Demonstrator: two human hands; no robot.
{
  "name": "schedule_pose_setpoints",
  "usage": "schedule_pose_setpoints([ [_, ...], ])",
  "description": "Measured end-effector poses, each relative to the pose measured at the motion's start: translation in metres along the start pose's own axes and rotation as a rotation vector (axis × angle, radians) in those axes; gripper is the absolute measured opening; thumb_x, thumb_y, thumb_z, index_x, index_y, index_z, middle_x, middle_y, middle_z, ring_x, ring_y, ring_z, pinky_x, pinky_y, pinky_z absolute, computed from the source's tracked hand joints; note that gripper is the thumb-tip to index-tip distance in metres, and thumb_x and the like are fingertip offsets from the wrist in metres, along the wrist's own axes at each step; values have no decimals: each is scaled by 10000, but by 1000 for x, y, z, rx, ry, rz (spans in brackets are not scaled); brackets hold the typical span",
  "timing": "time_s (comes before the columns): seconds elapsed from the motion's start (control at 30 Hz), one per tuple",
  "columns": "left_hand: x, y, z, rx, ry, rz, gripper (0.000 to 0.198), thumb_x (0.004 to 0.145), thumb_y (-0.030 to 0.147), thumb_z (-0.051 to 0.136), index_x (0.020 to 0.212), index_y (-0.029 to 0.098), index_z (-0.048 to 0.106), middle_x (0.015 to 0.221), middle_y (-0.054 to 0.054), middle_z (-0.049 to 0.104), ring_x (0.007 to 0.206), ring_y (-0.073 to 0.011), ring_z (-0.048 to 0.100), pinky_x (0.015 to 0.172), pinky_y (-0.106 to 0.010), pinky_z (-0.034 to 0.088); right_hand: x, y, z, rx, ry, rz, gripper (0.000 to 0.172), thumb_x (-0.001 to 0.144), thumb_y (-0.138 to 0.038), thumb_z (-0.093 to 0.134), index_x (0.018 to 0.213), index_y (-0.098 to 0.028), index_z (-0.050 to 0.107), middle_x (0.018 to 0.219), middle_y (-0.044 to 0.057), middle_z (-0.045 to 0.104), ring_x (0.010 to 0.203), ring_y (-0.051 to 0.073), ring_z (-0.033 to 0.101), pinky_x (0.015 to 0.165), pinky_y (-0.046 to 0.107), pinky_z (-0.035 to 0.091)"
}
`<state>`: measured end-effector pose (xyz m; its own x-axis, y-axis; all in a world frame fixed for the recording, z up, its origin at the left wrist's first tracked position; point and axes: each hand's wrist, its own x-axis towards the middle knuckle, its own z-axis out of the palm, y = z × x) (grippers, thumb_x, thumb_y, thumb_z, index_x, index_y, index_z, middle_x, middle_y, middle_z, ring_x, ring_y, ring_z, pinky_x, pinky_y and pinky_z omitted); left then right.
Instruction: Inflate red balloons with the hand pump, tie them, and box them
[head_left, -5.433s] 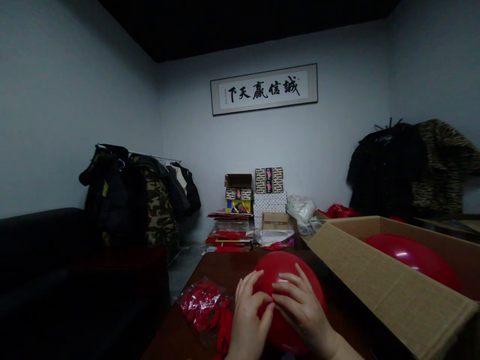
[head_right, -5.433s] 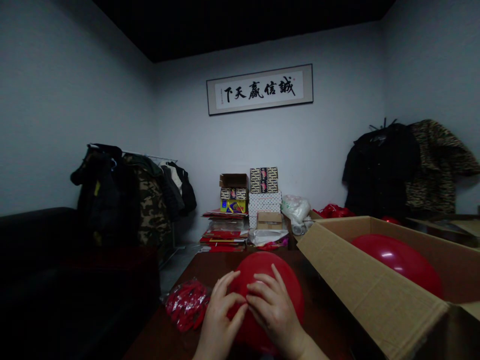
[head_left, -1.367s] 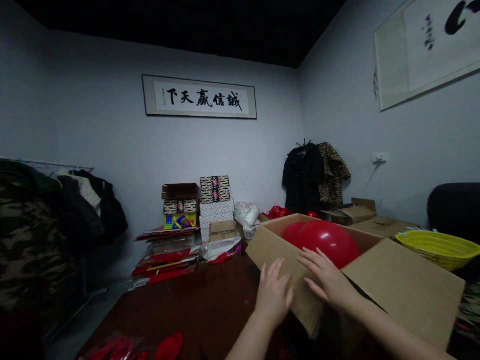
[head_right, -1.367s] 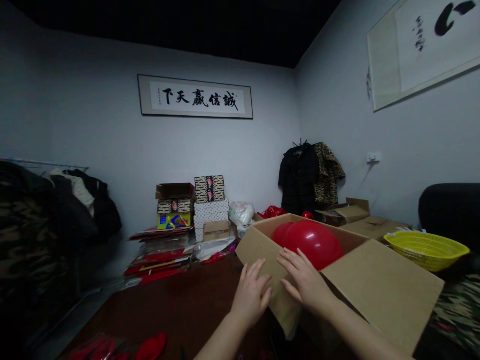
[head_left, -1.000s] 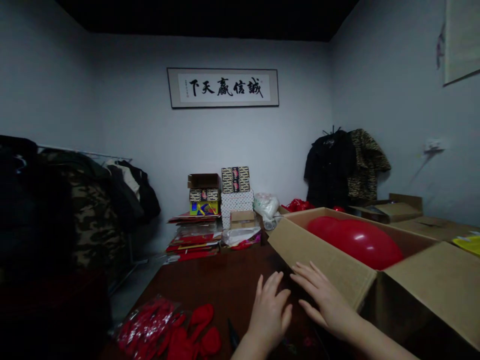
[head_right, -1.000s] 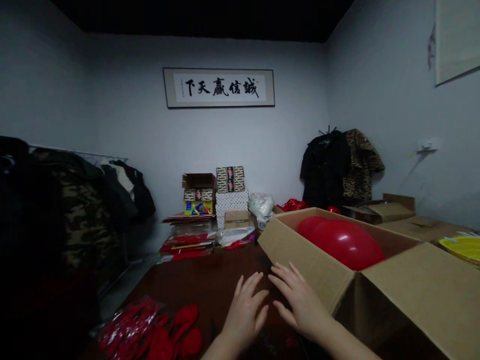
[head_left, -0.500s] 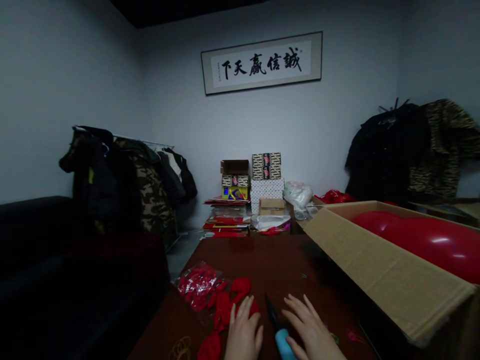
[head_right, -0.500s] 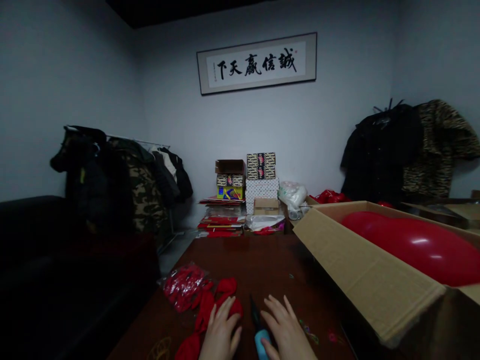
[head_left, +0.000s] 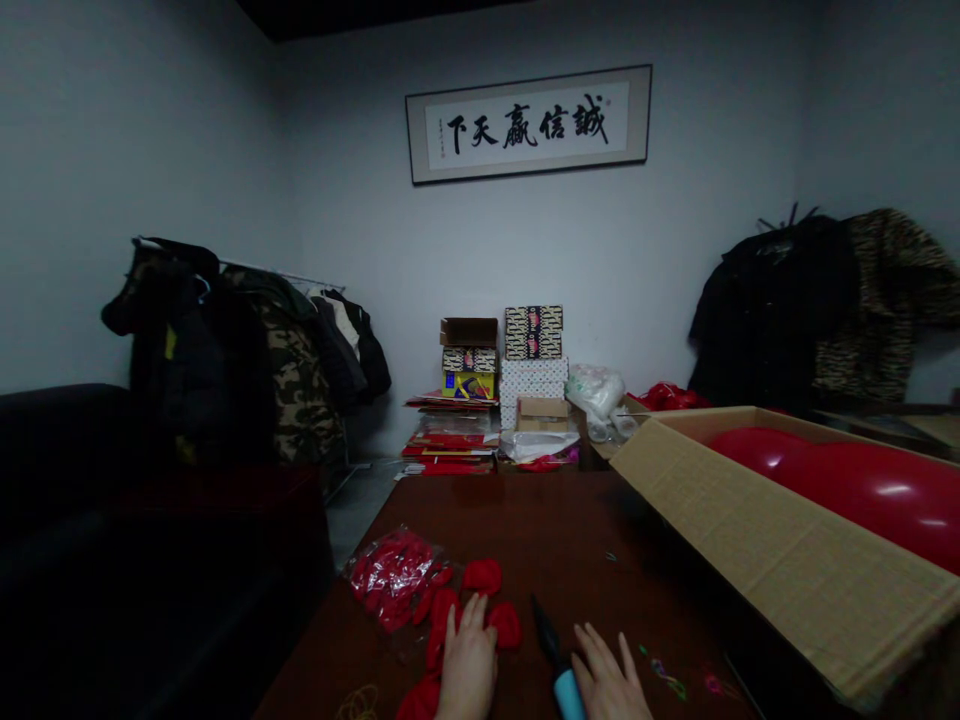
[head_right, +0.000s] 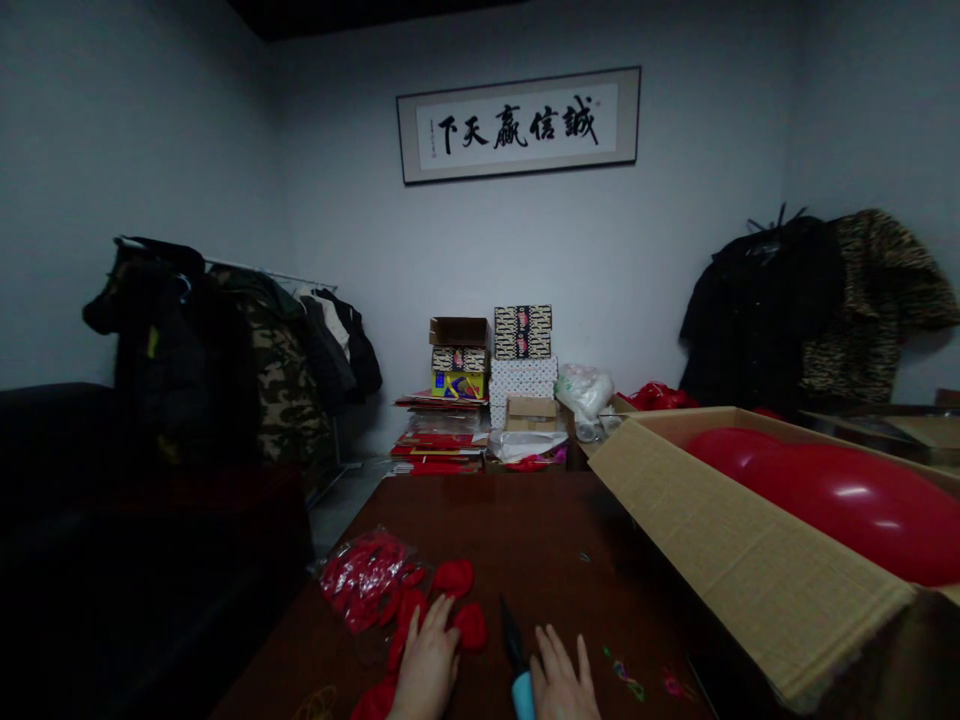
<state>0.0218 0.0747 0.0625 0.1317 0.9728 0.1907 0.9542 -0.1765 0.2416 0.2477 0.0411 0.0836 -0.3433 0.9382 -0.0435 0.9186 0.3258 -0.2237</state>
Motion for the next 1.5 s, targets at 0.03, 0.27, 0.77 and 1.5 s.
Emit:
schedule_pose_setpoints([
  [0.03, 2, -1, 1, -15, -3, 9, 357, 775, 135, 376, 925, 188, 696, 1400, -85, 456, 1339, -242, 310, 1109, -507, 98, -1, -2, -3, 17, -7, 21, 754, 738, -671, 379, 1270, -144, 467, 1445, 196, 250, 1358, 344, 205, 1099, 631, 90],
  [0.27, 23, 18, -33, -271, 94, -24, 223, 666, 101, 500, 695, 206, 695, 1316, -79, 546, 1284, -255, 387, 1098, -456, 135, -4, -3, -9, 67, 11, 18, 632, 707, -482, 535, 1288, -254, 438, 1487, 133, 229, 1382, 307, 162, 1118, 592, 65],
  [0.77, 22, 65, -115, -677, 9, 55, 136, 609, 180, 590, 621, 227, 717, 1123, -82, 659, 1097, -249, 558, 944, -356, 375, 3, -43, -93, 195, 453, -236, 254, 770, -333, 529, 1015, -321, 595, 1307, 16, 524, 1313, 246, 346, 1112, 610, 55],
  [1.5, -41, 49, -22, -1996, -584, -599, 542, 830, 575, 352, 976, 135, 632, 1112, -164, 627, 1017, -270, 593, 847, -405, 418, 26, -59, -69, 235, 399, -301, 135, 765, -301, 524, 845, -269, 628, 1164, -9, 606, 1263, 201, 391, 1142, 517, 42],
])
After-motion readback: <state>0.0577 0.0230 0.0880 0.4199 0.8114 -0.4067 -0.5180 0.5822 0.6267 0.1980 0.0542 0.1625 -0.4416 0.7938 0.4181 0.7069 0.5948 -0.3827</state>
